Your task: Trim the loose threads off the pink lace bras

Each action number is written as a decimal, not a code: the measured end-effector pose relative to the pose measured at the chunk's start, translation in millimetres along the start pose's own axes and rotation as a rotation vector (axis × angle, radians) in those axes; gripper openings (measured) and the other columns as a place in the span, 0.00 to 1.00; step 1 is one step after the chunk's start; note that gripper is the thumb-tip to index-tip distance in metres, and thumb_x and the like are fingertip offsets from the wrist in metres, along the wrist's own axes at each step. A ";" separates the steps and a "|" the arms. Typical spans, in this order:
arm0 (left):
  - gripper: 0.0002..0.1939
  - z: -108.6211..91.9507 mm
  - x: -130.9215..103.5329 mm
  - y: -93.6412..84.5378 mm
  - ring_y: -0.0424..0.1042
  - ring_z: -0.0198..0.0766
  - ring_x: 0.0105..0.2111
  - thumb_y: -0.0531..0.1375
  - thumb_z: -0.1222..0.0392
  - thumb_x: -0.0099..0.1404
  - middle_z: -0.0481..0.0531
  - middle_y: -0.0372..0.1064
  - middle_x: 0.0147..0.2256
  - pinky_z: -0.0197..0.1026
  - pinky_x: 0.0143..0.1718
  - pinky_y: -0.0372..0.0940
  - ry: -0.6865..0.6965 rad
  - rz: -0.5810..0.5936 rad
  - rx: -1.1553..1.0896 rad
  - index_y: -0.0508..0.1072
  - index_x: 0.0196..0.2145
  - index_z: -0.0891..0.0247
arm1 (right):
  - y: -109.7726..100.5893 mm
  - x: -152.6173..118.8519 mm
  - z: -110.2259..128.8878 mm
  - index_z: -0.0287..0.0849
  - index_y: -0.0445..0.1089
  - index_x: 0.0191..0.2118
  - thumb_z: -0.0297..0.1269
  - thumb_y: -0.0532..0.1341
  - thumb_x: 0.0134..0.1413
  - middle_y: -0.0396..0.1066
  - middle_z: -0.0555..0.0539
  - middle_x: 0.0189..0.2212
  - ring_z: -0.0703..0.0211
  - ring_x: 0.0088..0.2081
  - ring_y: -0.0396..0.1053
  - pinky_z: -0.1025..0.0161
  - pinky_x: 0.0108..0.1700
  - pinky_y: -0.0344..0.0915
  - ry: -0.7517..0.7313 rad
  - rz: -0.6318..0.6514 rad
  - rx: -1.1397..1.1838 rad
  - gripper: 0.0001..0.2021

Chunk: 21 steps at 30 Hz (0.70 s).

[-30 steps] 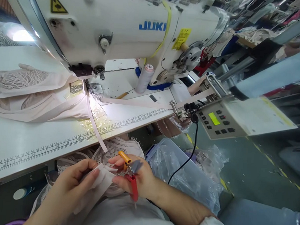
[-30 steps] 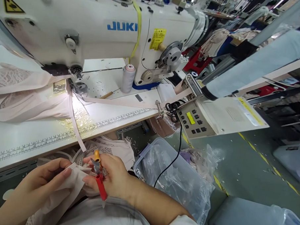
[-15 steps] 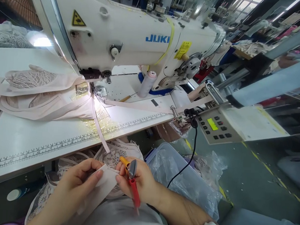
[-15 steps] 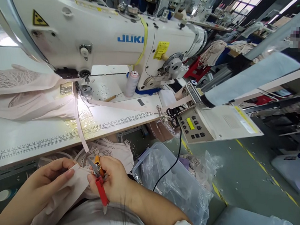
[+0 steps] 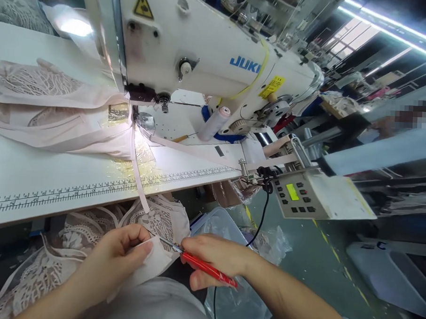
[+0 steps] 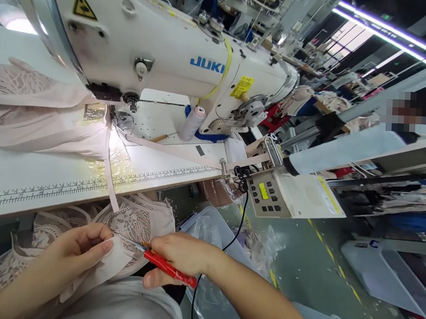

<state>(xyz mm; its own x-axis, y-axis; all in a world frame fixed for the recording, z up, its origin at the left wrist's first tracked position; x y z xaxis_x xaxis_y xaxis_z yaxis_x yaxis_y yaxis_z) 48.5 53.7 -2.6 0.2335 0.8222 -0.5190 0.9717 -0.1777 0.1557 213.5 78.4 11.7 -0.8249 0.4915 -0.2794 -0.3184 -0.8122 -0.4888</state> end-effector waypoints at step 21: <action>0.15 15.8 10.8 -5.5 0.45 0.24 0.14 0.64 0.51 0.52 0.39 0.55 0.14 0.28 0.14 0.39 -0.071 0.005 -0.051 0.64 0.21 0.62 | -6.3 -1.9 7.5 0.43 0.58 0.23 0.51 0.67 0.45 0.57 0.55 0.17 0.66 0.19 0.55 0.69 0.20 0.47 0.364 0.139 -0.222 0.21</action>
<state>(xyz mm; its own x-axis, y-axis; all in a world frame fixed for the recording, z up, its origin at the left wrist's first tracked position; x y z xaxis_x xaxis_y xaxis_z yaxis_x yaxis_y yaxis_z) 46.2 55.1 -22.3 0.2422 0.7806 -0.5762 0.9679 -0.1527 0.1998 213.6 80.2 21.5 -0.6217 0.4930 -0.6086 -0.0751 -0.8110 -0.5803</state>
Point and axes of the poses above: each hand's wrist, its own x-axis towards the middle knuckle, its own y-axis out of the palm, z = x × y, the point moved 6 cm from there along x, towards the middle knuckle
